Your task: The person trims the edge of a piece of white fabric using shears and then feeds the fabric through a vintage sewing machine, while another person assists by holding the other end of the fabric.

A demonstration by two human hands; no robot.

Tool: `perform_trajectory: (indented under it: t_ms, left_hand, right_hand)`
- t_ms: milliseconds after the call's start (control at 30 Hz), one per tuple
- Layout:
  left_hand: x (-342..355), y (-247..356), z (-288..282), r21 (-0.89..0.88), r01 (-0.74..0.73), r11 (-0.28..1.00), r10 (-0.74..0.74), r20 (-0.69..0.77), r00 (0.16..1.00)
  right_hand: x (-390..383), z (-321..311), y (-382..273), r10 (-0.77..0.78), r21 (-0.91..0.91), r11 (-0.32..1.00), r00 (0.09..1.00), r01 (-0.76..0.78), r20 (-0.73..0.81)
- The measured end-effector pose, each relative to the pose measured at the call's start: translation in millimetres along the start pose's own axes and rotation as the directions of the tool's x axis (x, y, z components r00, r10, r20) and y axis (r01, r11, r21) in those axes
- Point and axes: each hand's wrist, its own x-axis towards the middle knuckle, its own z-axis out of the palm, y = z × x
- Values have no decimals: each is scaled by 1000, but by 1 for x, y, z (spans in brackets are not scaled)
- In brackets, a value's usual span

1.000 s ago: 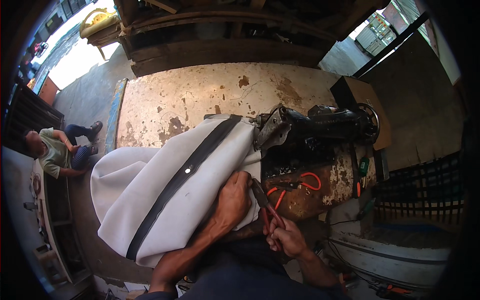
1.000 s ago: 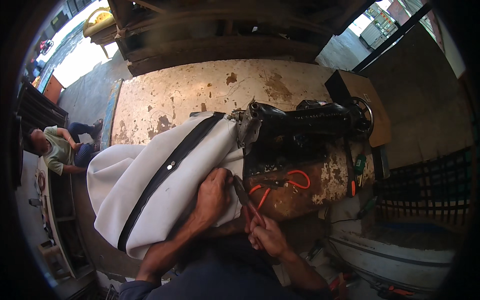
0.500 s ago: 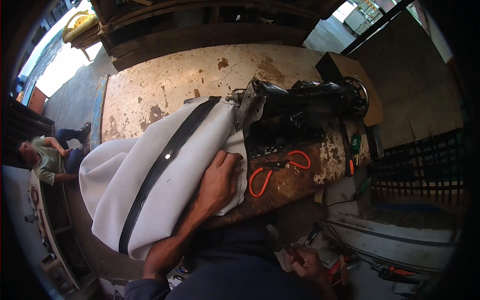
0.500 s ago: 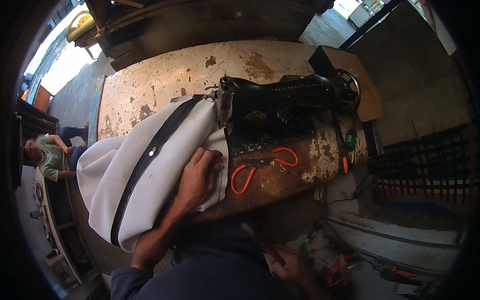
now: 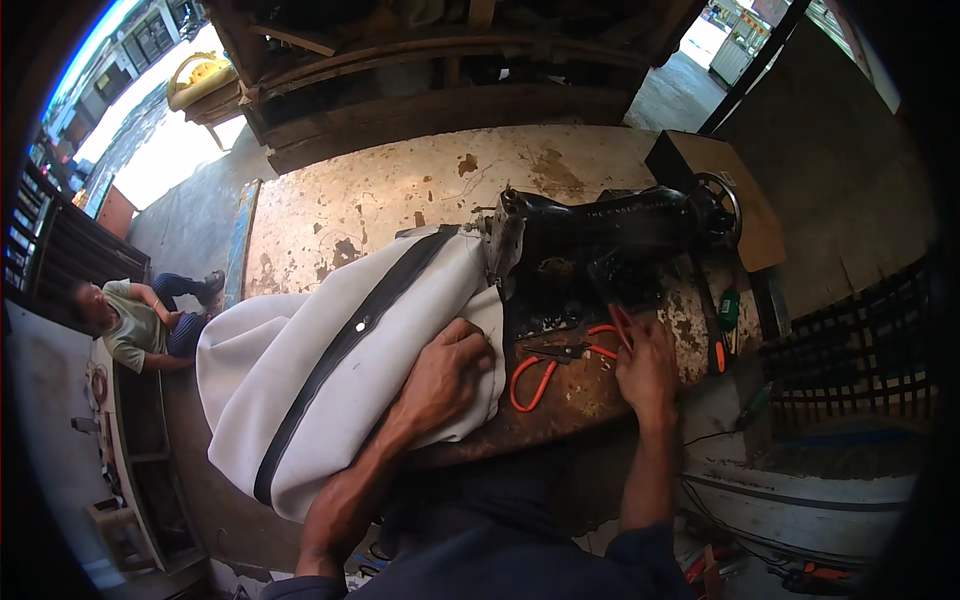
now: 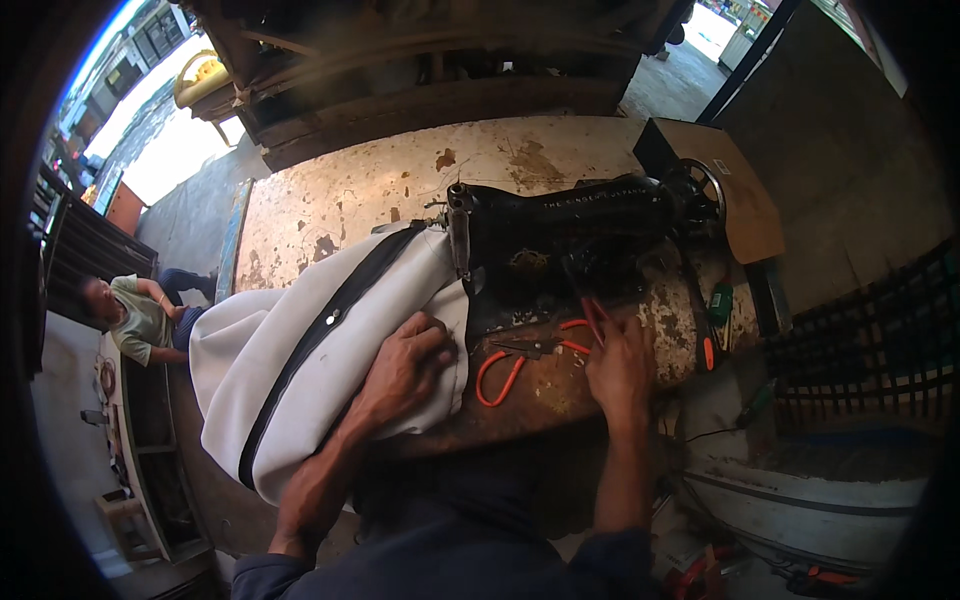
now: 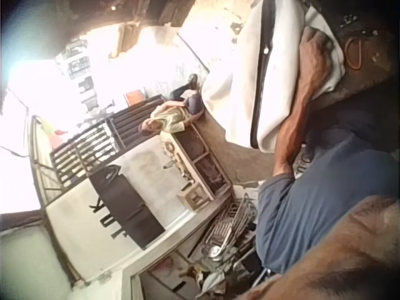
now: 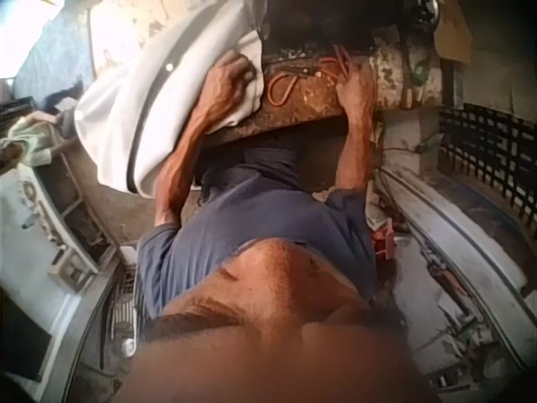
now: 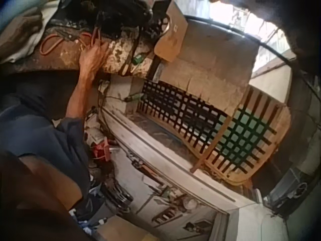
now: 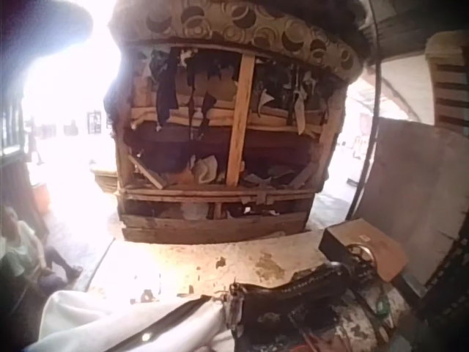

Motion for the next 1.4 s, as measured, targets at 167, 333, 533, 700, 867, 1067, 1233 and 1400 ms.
perform_trajectory:
  t_ms: [167, 333, 533, 700, 867, 1067, 1233, 1400]
  left_hand:
    - [6, 3, -6, -315, -73, 946, 82, 12, 997]
    - [-13, 23, -8, -296, 210, 932, -155, 198, 968]
    - [-58, 82, -17, -669, 150, 728, 280, 489, 826]
    - [-70, 74, 9, 317, -48, 947, 75, -73, 995]
    - [-106, 41, 29, 707, 26, 707, 92, -129, 987]
    - [-90, 33, -29, 577, -123, 808, 286, -200, 937]
    - [-98, 39, -40, 653, -252, 714, 360, -34, 932]
    - [-121, 56, 6, 611, -143, 779, 395, -301, 868]
  right_hand:
    - [-6, 19, -17, 59, 50, 997, 997, -57, -50]
    - [-14, 30, -11, 109, 133, 986, 991, -97, -82]
    - [-10, 21, -9, 107, 114, 988, 994, -107, 13]
    - [-5, -4, -74, -1, 169, 985, 987, 28, -163]
    - [-10, 8, -110, -353, 514, 827, 923, 230, 155]
    - [-1, 15, -125, -426, 746, 610, 904, 266, 26]
    - [2, 27, -118, -475, 602, 678, 876, 423, -81]
    - [-3, 32, -120, -344, 686, 627, 921, 369, -181]
